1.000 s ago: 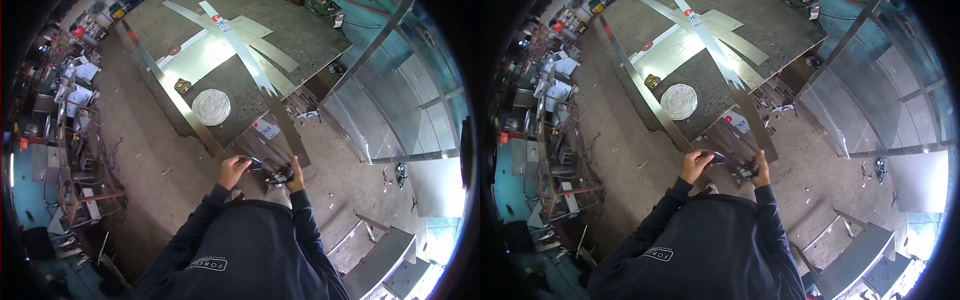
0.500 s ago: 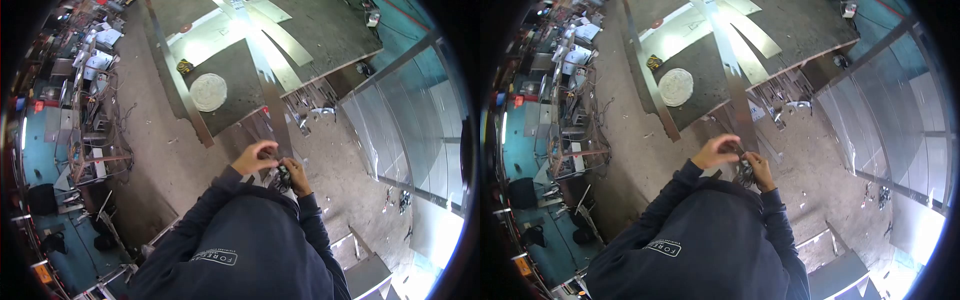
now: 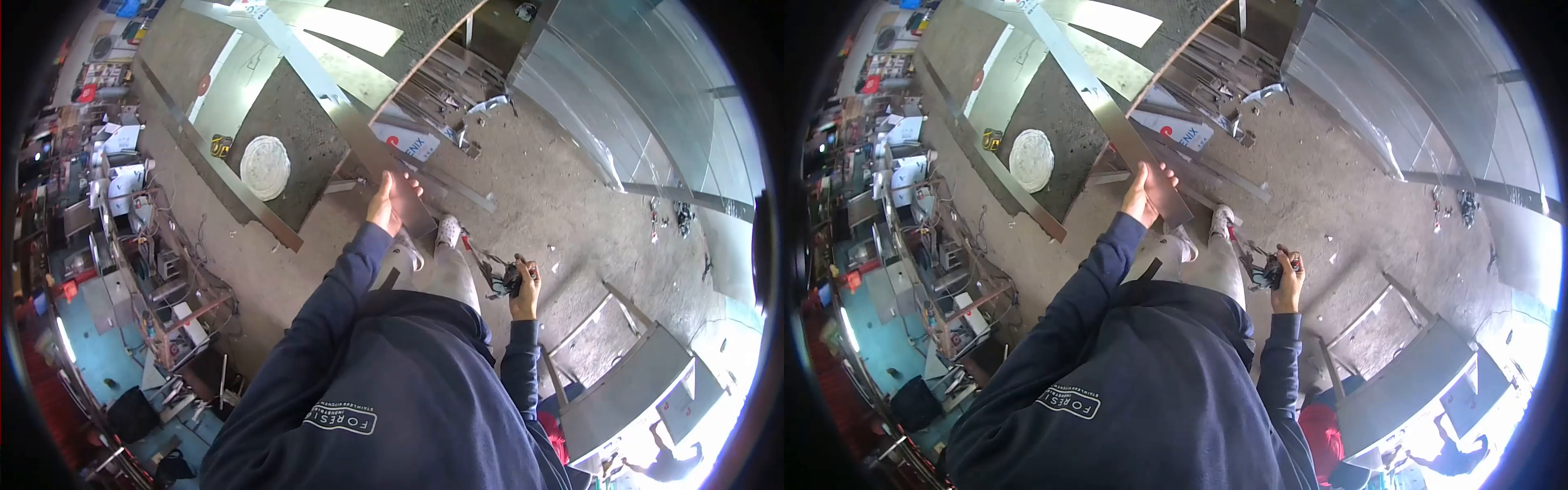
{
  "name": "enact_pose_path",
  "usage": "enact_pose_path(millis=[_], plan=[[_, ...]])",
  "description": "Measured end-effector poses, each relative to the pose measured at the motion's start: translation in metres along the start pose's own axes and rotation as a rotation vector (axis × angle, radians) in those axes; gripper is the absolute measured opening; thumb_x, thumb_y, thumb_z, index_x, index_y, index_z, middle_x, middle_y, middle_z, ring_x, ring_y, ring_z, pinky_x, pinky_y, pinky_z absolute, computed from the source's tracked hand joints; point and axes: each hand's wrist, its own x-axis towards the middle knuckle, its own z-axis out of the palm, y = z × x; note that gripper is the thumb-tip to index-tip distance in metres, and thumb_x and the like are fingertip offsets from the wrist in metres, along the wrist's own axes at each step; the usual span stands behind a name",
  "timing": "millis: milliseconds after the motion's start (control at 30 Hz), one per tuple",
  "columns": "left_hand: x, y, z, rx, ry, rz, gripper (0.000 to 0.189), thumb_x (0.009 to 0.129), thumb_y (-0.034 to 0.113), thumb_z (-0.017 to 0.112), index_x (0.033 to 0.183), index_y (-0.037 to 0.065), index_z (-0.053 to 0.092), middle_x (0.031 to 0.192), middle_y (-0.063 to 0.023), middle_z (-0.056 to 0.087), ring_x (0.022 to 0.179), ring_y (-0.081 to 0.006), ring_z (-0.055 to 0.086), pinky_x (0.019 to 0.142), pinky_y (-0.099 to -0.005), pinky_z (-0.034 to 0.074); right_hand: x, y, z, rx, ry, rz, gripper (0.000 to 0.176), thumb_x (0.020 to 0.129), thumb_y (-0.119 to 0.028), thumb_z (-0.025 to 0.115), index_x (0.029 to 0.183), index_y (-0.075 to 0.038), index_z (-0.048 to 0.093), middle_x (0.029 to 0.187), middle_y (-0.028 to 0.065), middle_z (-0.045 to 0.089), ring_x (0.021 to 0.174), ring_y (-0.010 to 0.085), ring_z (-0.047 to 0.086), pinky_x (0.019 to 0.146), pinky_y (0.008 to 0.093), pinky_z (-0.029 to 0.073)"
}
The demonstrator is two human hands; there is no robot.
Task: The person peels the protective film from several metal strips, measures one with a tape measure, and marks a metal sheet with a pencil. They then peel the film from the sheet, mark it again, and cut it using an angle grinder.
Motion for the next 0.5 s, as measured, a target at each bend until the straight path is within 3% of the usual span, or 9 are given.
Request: enact_pose_path(millis=[33, 133, 167, 200, 267, 333, 367, 467, 500], plan=[[-0.006, -0.001, 0.012, -0.005, 0.085, 0.066, 0.052, 0.09, 0.059, 0.055, 0.115, 0.013, 0.058, 0.094, -0.0024, 0.063, 0.085, -0.018, 0.062, 0.075, -0.0316, 0.051, -0.008, -0.002, 0.003, -0.013, 0.058, 0.057, 0.015, 0.084, 0.003, 0.063, 0.08, -0.009, 0.055, 0.105, 0.0073, 0.063, 0.076, 0.0109, 0.058, 0.067, 0.0262, 0.049], [-0.019, 0.009, -0.007, -0.098, 0.025, 0.068, 0.044, 0.09, 0.056, 0.057, 0.103, 0.014, 0.058, 0.084, 0.0013, 0.059, 0.073, -0.0137, 0.057, 0.067, -0.0287, 0.045, -0.015, 0.007, 0.001, -0.05, 0.07, 0.151, 0.006, 0.085, -0.002, 0.063, 0.09, -0.004, 0.061, 0.096, 0.0057, 0.062, 0.073, 0.0114, 0.058, 0.063, 0.026, 0.05], [-0.029, 0.018, -0.016, -0.251, -0.088, -0.028, 0.04, 0.09, 0.056, 0.058, 0.097, 0.017, 0.058, 0.078, 0.0045, 0.056, 0.066, -0.0108, 0.052, 0.058, -0.0248, 0.041, -0.013, 0.011, -0.001, -0.074, 0.036, 0.176, 0.012, 0.086, -0.005, 0.063, 0.098, -0.002, 0.063, 0.092, 0.0048, 0.061, 0.071, 0.0116, 0.059, 0.061, 0.0262, 0.051], [-0.032, 0.025, -0.04, -0.342, -0.307, -0.067, 0.036, 0.091, 0.053, 0.058, 0.099, 0.019, 0.059, 0.077, 0.0044, 0.056, 0.067, -0.0105, 0.053, 0.056, -0.0245, 0.043, -0.007, 0.019, -0.003, -0.071, 0.029, 0.175, 0.012, 0.086, -0.005, 0.063, 0.098, -0.002, 0.063, 0.092, 0.0048, 0.061, 0.071, 0.0116, 0.059, 0.061, 0.0262, 0.051], [-0.054, 0.04, -0.059, -0.374, -0.374, -0.037, 0.03, 0.094, 0.047, 0.057, 0.102, 0.018, 0.059, 0.08, 0.0024, 0.058, 0.07, -0.0101, 0.057, 0.058, -0.0254, 0.047, -0.002, 0.033, -0.015, -0.138, -0.013, 0.226, 0.027, 0.088, -0.011, 0.064, 0.112, -0.001, 0.061, 0.088, 0.0029, 0.058, 0.072, 0.0147, 0.06, 0.066, 0.0288, 0.054], [-0.093, 0.058, -0.052, -0.134, -0.075, 0.053, 0.027, 0.097, 0.041, 0.054, 0.106, 0.015, 0.059, 0.088, -0.0016, 0.061, 0.079, -0.0133, 0.062, 0.065, -0.0299, 0.053, -0.008, 0.026, 0.0, -0.171, 0.042, 0.274, 0.024, 0.087, -0.01, 0.064, 0.109, 0.0, 0.063, 0.086, 0.0022, 0.059, 0.073, 0.0134, 0.059, 0.067, 0.0275, 0.052], [-0.113, 0.068, -0.029, 0.129, 0.006, 0.156, 0.025, 0.097, 0.034, 0.055, 0.107, 0.011, 0.058, 0.096, -0.0056, 0.063, 0.087, -0.0193, 0.065, 0.07, -0.0336, 0.055, -0.007, 0.031, -0.004, -0.246, -0.014, 0.258, 0.023, 0.087, -0.01, 0.065, 0.107, 0.0, 0.065, 0.084, 0.0017, 0.059, 0.074, 0.0128, 0.059, 0.068, 0.0266, 0.052], [-0.134, 0.052, -0.059, 0.231, 0.078, 0.229, 0.026, 0.098, 0.028, 0.054, 0.112, 0.006, 0.056, 0.098, -0.0065, 0.063, 0.091, -0.0194, 0.064, 0.073, -0.0356, 0.054, -0.014, 0.037, 0.001, -0.329, -0.103, 0.223, 0.02, 0.086, -0.009, 0.065, 0.103, 0.001, 0.068, 0.086, 0.0024, 0.063, 0.08, 0.0117, 0.06, 0.072, 0.0244, 0.049], [-0.146, 0.045, -0.068, 0.207, 0.131, 0.148, 0.025, 0.097, 0.026, 0.055, 0.11, 0.004, 0.055, 0.094, -0.0081, 0.064, 0.089, -0.0212, 0.065, 0.075, -0.0346, 0.054, -0.014, 0.043, 0.001, -0.376, -0.147, 0.235, 0.02, 0.086, -0.008, 0.065, 0.104, 0.001, 0.068, 0.091, 0.0038, 0.064, 0.081, 0.012, 0.06, 0.073, 0.0243, 0.049]])
